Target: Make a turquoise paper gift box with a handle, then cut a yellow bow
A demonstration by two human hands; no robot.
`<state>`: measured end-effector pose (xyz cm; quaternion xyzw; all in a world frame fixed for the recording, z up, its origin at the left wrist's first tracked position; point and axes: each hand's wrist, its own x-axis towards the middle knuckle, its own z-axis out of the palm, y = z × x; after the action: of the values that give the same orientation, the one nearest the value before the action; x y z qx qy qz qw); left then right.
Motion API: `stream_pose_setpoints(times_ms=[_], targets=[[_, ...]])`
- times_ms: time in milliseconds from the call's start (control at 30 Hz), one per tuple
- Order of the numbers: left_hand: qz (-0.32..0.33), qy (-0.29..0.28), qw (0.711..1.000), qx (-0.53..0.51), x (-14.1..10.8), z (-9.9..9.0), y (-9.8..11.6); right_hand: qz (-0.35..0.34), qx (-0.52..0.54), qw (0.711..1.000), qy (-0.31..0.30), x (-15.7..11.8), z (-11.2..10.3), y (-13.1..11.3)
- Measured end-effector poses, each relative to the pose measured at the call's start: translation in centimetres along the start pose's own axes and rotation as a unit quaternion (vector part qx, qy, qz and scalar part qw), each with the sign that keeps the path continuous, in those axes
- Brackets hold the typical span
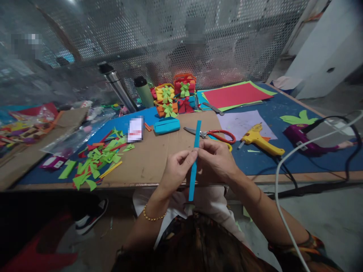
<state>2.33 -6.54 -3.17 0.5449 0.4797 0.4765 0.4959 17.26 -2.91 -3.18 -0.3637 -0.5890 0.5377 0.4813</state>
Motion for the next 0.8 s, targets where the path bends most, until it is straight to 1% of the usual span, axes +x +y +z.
stream_pose_setpoints(times_ms=[133,233,400,467,533,633,733,800], targets=[[-0.059,-0.021,0.995,-0.074,0.3,0.0,-0.1,0.013,0.002,1.000,-0.013,-0.1,-0.2,-0.3],[-0.059,-0.013,0.995,-0.078,0.0,0.1,0.0,0.002,-0.008,1.000,-0.017,0.2,-0.6,-0.8],[-0.060,-0.008,0.997,-0.038,-0.7,0.2,0.3,-0.019,-0.013,0.999,0.048,0.9,-1.1,-1.0],[-0.056,-0.016,0.998,-0.017,-0.7,0.2,0.2,-0.025,-0.019,0.998,0.055,0.9,-1.0,-0.9],[-0.040,-0.024,0.999,-0.011,-0.5,0.2,0.2,-0.026,-0.018,0.998,0.046,0.7,-0.9,-0.8],[-0.020,-0.011,0.999,-0.025,0.1,0.2,0.2,-0.015,-0.011,0.999,0.028,0.3,-0.6,-0.6],[-0.034,-0.001,0.999,-0.034,0.5,0.3,0.3,0.000,-0.018,1.000,0.010,0.0,-0.6,-0.7],[-0.039,0.004,0.999,-0.030,0.6,0.3,0.4,-0.004,-0.024,1.000,-0.003,0.0,-0.7,-0.8]])
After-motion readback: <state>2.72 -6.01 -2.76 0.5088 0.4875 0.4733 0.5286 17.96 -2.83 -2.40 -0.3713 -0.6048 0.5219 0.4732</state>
